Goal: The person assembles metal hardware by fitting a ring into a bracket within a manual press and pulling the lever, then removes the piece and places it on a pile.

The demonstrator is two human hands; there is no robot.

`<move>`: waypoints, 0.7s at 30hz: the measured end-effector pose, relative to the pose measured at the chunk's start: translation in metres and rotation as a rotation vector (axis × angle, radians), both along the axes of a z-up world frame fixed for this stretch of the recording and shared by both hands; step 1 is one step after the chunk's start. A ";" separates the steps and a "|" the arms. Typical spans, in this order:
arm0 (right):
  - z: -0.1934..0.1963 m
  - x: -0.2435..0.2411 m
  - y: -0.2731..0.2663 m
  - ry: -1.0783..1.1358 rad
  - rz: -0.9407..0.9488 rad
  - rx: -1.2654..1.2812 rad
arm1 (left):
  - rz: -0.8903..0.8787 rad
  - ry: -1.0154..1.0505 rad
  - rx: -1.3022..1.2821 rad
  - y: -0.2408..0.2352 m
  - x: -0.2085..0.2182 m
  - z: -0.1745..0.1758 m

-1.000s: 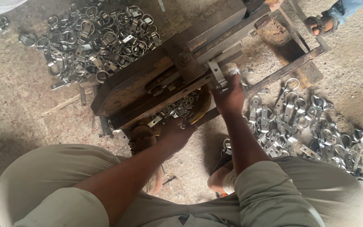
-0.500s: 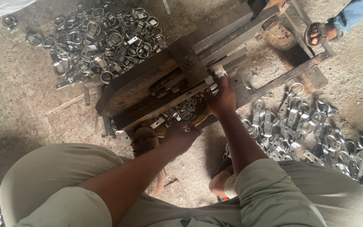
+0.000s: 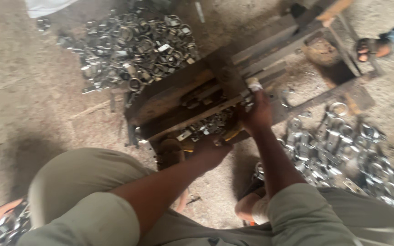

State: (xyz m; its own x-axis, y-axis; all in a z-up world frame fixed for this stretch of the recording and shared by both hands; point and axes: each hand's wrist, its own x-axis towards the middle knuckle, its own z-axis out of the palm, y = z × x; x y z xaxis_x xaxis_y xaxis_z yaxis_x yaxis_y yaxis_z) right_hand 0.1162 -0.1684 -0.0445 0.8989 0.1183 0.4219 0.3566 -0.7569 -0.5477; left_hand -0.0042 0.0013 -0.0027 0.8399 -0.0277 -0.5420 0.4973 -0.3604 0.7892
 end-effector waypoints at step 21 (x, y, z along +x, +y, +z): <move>-0.022 0.006 -0.013 0.054 0.015 0.096 | 0.121 -0.050 -0.248 0.001 0.005 -0.003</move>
State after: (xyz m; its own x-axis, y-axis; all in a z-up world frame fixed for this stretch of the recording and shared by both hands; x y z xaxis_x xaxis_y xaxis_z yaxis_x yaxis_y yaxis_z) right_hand 0.1222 -0.1815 -0.0670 0.9193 0.0930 0.3825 0.3349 -0.6953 -0.6359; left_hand 0.0005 0.0018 -0.0057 0.8708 -0.0525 -0.4889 0.4831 -0.0938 0.8705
